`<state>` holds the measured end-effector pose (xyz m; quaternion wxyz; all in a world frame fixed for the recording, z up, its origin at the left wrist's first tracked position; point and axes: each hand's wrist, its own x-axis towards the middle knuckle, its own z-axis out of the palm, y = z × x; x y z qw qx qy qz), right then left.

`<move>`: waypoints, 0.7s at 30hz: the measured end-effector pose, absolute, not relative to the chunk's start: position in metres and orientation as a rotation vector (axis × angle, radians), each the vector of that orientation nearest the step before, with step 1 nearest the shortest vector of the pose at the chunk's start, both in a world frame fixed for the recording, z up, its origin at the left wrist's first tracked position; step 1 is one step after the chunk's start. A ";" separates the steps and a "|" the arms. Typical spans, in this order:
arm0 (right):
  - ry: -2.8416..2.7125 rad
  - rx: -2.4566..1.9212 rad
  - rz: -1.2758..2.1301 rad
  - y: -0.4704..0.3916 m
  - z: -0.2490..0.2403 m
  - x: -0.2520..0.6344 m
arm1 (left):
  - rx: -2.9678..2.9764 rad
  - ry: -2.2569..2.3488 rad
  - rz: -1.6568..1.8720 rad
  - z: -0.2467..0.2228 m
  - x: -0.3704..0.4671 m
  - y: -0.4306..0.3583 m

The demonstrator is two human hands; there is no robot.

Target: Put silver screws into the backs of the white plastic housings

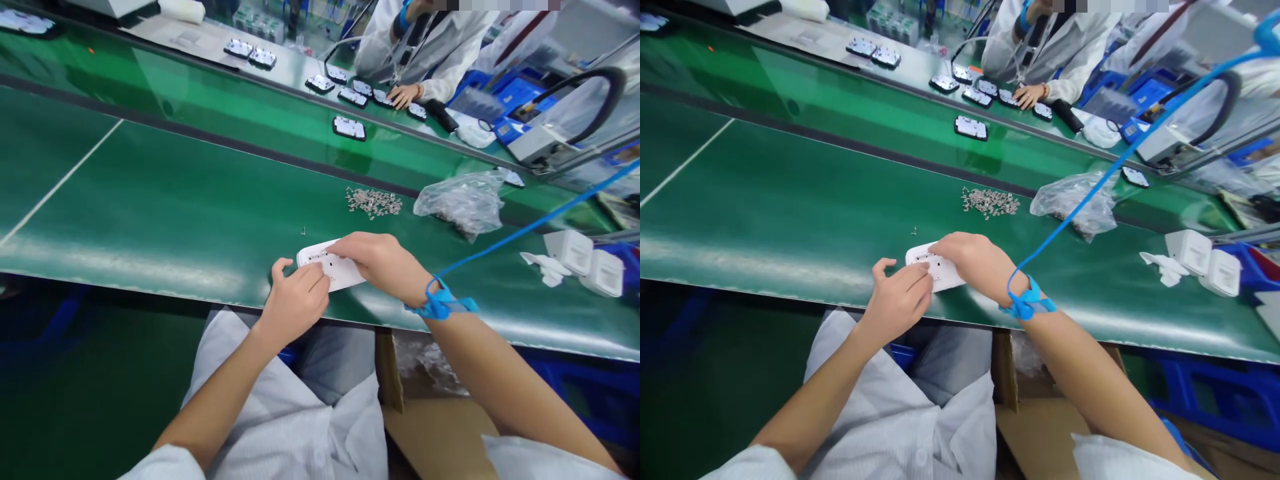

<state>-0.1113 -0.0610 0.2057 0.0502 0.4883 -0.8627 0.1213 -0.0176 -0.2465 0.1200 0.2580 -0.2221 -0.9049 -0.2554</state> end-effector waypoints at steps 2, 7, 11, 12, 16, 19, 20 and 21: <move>-2.591 1.535 0.198 -0.070 0.197 -0.113 | -0.584 -2.434 -0.750 0.118 -0.016 -0.249; -2.478 1.470 0.155 -0.080 0.174 -0.112 | -0.561 -2.464 -0.829 0.116 -0.013 -0.252; -2.601 1.411 0.134 -0.083 0.173 -0.105 | -0.556 -2.451 -0.836 0.116 -0.013 -0.251; -2.639 1.409 0.129 -0.084 0.174 -0.104 | -0.550 -2.444 -0.833 0.116 -0.014 -0.251; -2.756 1.420 0.116 -0.086 0.179 -0.103 | -0.530 -2.413 -0.796 0.115 -0.015 -0.249; -2.794 1.397 0.076 -0.091 0.180 -0.102 | -0.549 -2.397 -0.757 0.113 -0.016 -0.249; -2.803 1.375 0.056 -0.093 0.181 -0.102 | -0.569 -2.392 -0.753 0.113 -0.016 -0.249; -2.813 1.355 0.032 -0.096 0.181 -0.102 | -0.591 -2.385 -0.757 0.112 -0.016 -0.249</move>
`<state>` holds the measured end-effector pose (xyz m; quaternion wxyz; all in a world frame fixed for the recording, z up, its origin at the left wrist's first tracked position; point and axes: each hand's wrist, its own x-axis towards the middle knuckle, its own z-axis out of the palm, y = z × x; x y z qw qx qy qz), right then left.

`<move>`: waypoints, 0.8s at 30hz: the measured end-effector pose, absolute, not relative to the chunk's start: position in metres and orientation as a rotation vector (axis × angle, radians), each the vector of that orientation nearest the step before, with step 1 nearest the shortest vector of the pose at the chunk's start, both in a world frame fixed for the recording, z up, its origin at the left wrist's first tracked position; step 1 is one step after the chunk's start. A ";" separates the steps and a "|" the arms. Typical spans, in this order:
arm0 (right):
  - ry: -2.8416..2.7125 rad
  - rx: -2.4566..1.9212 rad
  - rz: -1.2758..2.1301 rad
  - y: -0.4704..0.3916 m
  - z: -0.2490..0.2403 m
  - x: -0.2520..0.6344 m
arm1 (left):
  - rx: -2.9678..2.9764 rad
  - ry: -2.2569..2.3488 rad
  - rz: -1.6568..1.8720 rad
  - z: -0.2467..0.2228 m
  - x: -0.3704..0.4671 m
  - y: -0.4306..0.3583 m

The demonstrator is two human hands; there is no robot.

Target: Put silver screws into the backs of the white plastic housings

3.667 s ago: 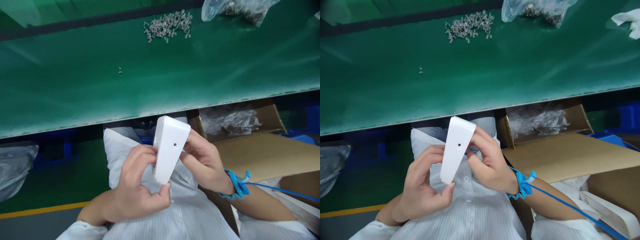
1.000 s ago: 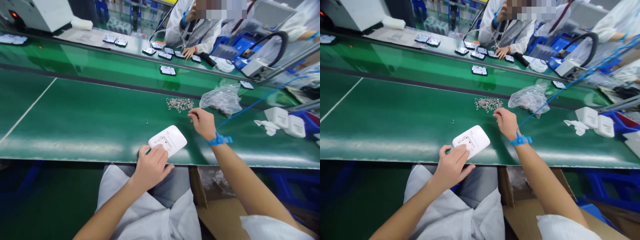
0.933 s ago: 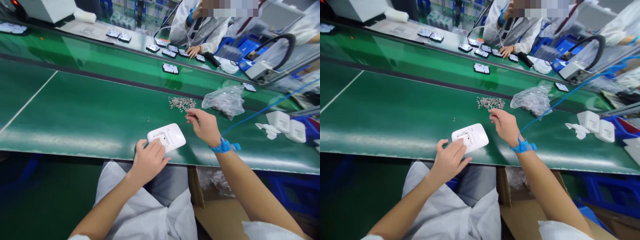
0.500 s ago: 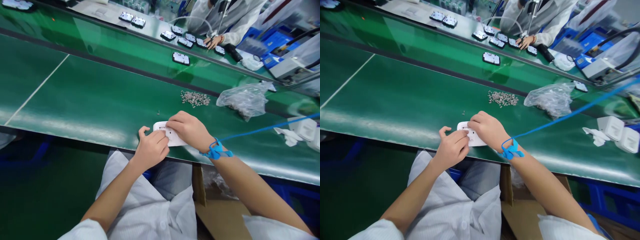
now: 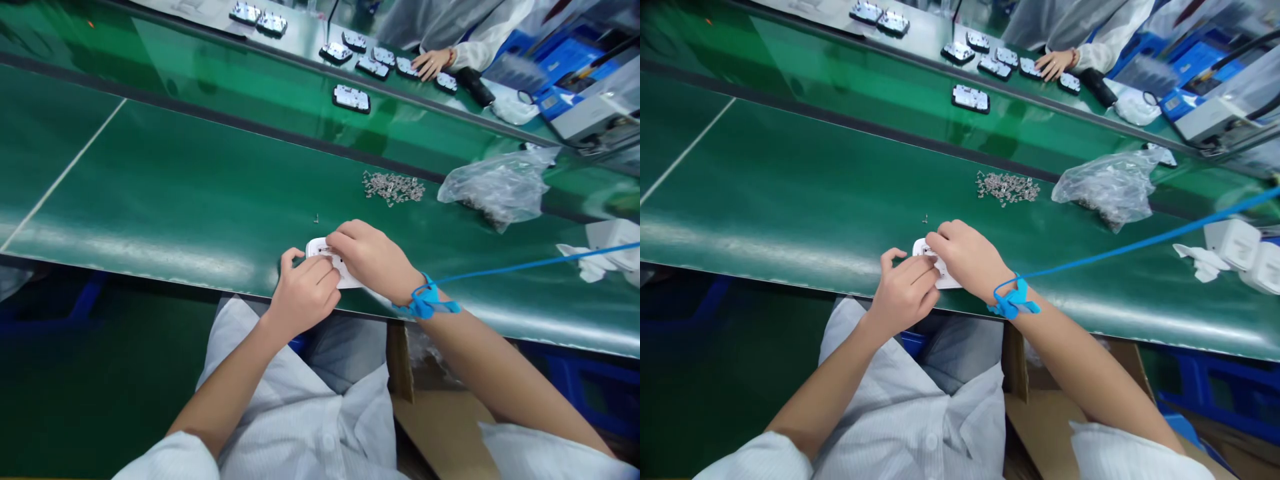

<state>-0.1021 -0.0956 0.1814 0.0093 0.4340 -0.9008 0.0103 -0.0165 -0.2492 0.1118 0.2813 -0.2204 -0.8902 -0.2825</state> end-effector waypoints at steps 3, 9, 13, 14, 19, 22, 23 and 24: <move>-2.850 1.323 -0.016 -0.102 0.183 -0.104 | -0.634 -2.375 -0.837 0.111 -0.017 -0.250; -2.961 1.251 0.113 -0.105 0.182 -0.104 | -0.290 -2.261 -1.144 0.128 -0.039 -0.262; -2.882 1.184 0.186 -0.100 0.174 -0.090 | -0.118 -2.497 -1.118 0.134 -0.067 -0.271; -2.850 1.157 0.199 -0.099 0.170 -0.086 | -0.142 -2.553 -1.192 0.133 -0.071 -0.272; -2.612 1.049 0.251 -0.097 0.151 -0.075 | -0.154 -2.555 -1.428 0.123 -0.074 -0.272; -2.500 1.027 0.272 -0.097 0.145 -0.074 | -0.159 -2.540 -1.440 0.122 -0.071 -0.272; -2.483 1.016 0.287 -0.097 0.144 -0.074 | -0.156 -2.544 -1.448 0.122 -0.071 -0.273; -2.471 1.002 0.309 -0.097 0.144 -0.074 | -0.153 -2.549 -1.459 0.123 -0.071 -0.273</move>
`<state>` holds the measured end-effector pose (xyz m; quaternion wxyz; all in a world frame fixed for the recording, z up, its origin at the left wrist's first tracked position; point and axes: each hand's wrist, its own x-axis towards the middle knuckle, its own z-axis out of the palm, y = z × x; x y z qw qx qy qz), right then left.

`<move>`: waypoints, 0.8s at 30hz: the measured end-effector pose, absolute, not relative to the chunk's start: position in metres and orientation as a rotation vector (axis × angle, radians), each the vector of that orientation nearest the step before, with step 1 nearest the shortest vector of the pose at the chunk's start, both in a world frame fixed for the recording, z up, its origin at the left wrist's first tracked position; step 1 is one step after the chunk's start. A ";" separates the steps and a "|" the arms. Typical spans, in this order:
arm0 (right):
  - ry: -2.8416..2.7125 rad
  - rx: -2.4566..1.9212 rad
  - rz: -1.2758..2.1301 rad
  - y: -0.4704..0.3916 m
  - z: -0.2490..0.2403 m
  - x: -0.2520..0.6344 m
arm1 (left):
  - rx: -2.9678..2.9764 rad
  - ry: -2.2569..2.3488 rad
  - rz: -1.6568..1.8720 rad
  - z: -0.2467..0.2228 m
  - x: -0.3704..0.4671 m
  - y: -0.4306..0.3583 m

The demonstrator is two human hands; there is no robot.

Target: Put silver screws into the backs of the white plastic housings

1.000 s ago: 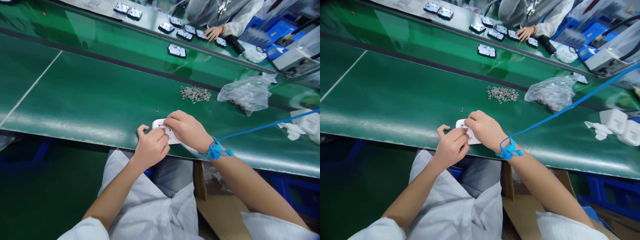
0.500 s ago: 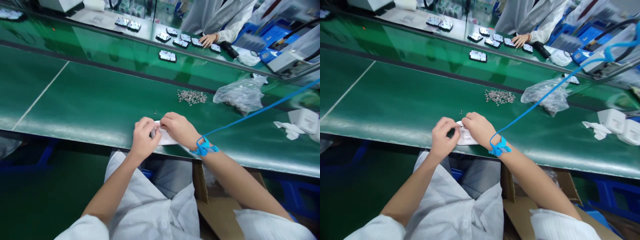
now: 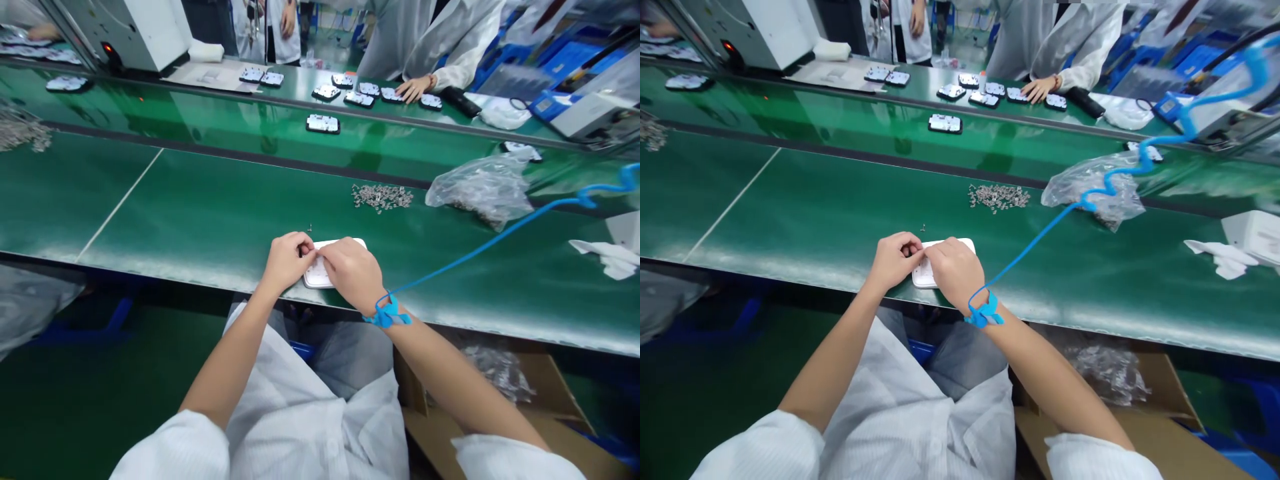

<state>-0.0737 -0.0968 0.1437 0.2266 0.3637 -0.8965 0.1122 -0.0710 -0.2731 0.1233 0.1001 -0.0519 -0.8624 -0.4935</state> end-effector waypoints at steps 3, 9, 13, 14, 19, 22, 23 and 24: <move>-2.460 0.982 0.387 -0.097 0.145 -0.074 | -0.146 -2.563 -1.513 0.127 -0.073 -0.274; -2.516 1.055 0.372 -0.095 0.145 -0.075 | -0.091 -2.609 -1.581 0.134 -0.077 -0.274; -2.448 0.960 0.597 -0.093 0.143 -0.078 | -0.118 -2.631 -1.614 0.133 -0.078 -0.276; -2.436 0.906 0.635 -0.093 0.143 -0.079 | -0.137 -2.630 -1.597 0.132 -0.078 -0.277; -2.587 0.739 0.582 -0.098 0.146 -0.078 | -0.219 -2.630 -1.438 0.129 -0.076 -0.276; -2.637 0.715 0.570 -0.102 0.150 -0.074 | -0.204 -2.639 -1.400 0.128 -0.075 -0.274; -2.623 0.706 0.581 -0.102 0.152 -0.072 | -0.189 -2.640 -1.397 0.127 -0.075 -0.273; -2.598 0.695 0.607 -0.102 0.153 -0.071 | -0.172 -2.637 -1.392 0.127 -0.075 -0.273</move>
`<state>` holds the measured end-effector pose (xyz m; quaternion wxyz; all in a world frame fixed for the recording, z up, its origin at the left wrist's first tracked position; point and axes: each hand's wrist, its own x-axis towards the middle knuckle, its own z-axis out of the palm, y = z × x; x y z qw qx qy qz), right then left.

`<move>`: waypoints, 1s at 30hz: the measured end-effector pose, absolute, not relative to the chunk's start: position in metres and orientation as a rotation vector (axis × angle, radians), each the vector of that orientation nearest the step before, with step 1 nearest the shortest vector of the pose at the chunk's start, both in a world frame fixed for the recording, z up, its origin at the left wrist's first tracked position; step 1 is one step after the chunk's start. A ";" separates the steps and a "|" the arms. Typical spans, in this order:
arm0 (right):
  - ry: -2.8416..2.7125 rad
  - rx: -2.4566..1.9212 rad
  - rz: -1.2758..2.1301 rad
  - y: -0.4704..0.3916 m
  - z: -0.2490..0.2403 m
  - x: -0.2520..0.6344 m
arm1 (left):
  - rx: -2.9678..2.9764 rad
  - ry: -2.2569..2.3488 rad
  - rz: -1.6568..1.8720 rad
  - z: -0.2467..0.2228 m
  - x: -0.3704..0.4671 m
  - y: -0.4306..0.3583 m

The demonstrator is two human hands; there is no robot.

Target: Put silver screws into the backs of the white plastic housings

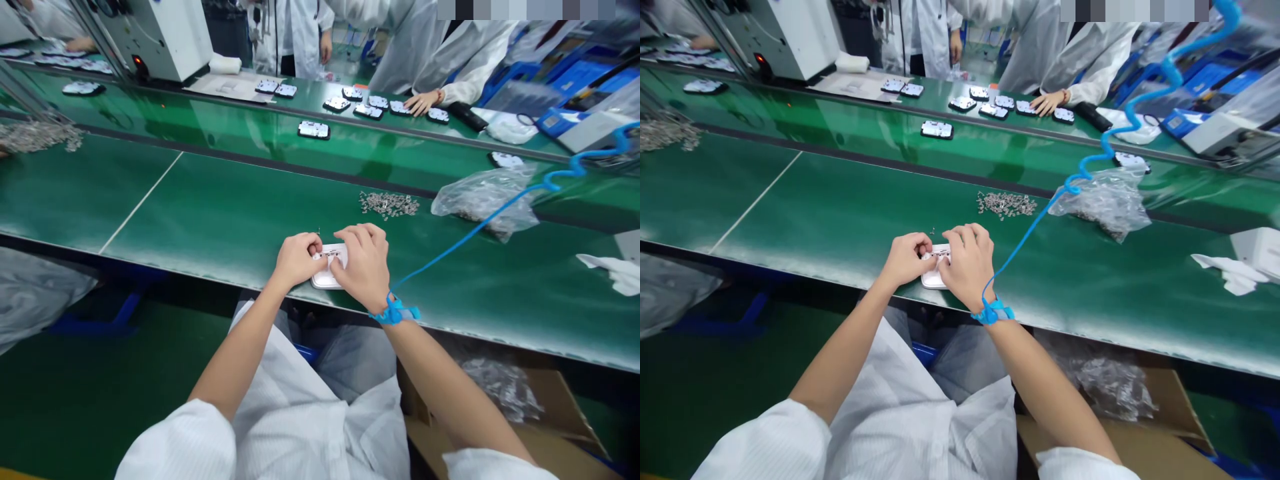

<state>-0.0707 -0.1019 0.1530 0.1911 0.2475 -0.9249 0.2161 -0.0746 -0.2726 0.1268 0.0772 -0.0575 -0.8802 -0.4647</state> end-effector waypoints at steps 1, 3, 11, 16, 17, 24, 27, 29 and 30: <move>-2.560 0.688 0.655 -0.101 0.154 -0.070 | -0.160 -2.635 -1.383 0.126 -0.075 -0.272; -2.450 0.665 0.840 -0.097 0.154 -0.070 | -0.158 -2.645 -1.350 0.126 -0.075 -0.272; -1.794 0.294 1.800 -0.082 0.134 -0.090 | -0.191 -2.727 -1.278 0.128 -0.082 -0.275; -1.658 0.124 2.158 -0.056 0.135 -0.103 | -0.266 -2.711 -1.207 0.127 -0.071 -0.280; -1.601 0.064 2.240 -0.046 0.134 -0.108 | -0.290 -2.697 -1.164 0.127 -0.067 -0.279; -1.319 -0.227 2.524 0.003 0.108 -0.133 | -0.734 -2.788 -0.869 0.136 -0.046 -0.268; -1.415 -0.180 2.504 -0.004 0.104 -0.129 | -0.740 -2.845 -0.772 0.143 -0.031 -0.284; -1.484 -0.168 2.492 -0.010 0.104 -0.126 | -0.627 -2.904 -0.743 0.146 -0.014 -0.309; -1.497 -0.178 2.496 -0.013 0.105 -0.126 | -0.524 -2.942 -0.747 0.148 -0.005 -0.326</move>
